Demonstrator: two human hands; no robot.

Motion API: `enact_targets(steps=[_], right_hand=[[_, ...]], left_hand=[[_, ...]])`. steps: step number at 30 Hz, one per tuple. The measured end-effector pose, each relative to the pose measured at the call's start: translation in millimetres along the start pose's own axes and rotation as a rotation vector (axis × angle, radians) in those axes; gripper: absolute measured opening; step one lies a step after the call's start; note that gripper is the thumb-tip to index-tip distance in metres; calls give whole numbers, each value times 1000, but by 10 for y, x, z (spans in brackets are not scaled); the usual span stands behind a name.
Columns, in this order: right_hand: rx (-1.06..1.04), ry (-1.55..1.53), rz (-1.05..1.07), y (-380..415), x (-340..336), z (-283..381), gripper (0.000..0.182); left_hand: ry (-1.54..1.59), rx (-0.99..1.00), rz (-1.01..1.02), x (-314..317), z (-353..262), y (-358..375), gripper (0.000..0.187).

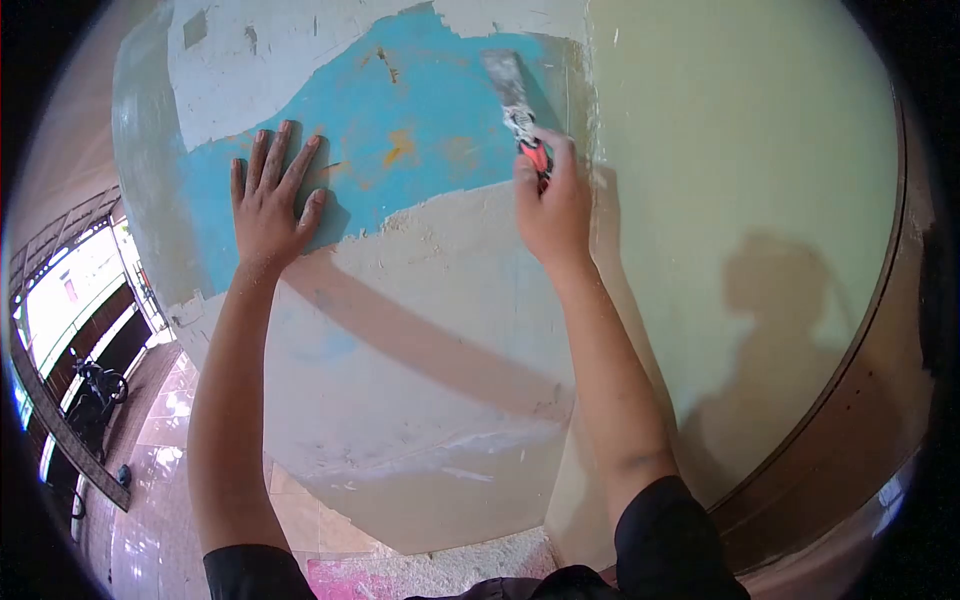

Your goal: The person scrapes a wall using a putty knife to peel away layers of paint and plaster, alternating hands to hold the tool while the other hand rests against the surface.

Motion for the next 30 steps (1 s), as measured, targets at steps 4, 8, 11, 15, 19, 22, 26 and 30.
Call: enact_targets(steps=[4,8,11,15,19,22,26,30], right_hand=[[29,132,135,-118,129,178,33],[58,172,151,-72,151,183,30],[69,195,153,-129,163,243,29],[35,228,150,-77,198,205,30],[20,320,168,-150,173,231,32],[42,295,192,-159,131,297,32],[0,332,156,-162,84,142,30],[26,339,154,-225,52,236,30]], left_hand=[[2,-8,7,-14,-8,16,62],[7,-21,16,-10,-12,59,62],[22,-23,14,-13,-12,58,63],[25,-26,12,-13,-6,65,63],[21,-23,-10,3,-11,70,64],[21,-25,-11,5,-15,74,64],[22,-54,22,8,-32,117,65],[22,-40,25,17,-24,123,66]])
Point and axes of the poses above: each hand's wrist, its own y-axis away from the middle knuckle, its own x-axis out of the palm, z = x × y, the point moved 3 cm from there along -y, towards the middle knuckle, and after that the axes turned 6 degrees about x, right-handed, at the moved point
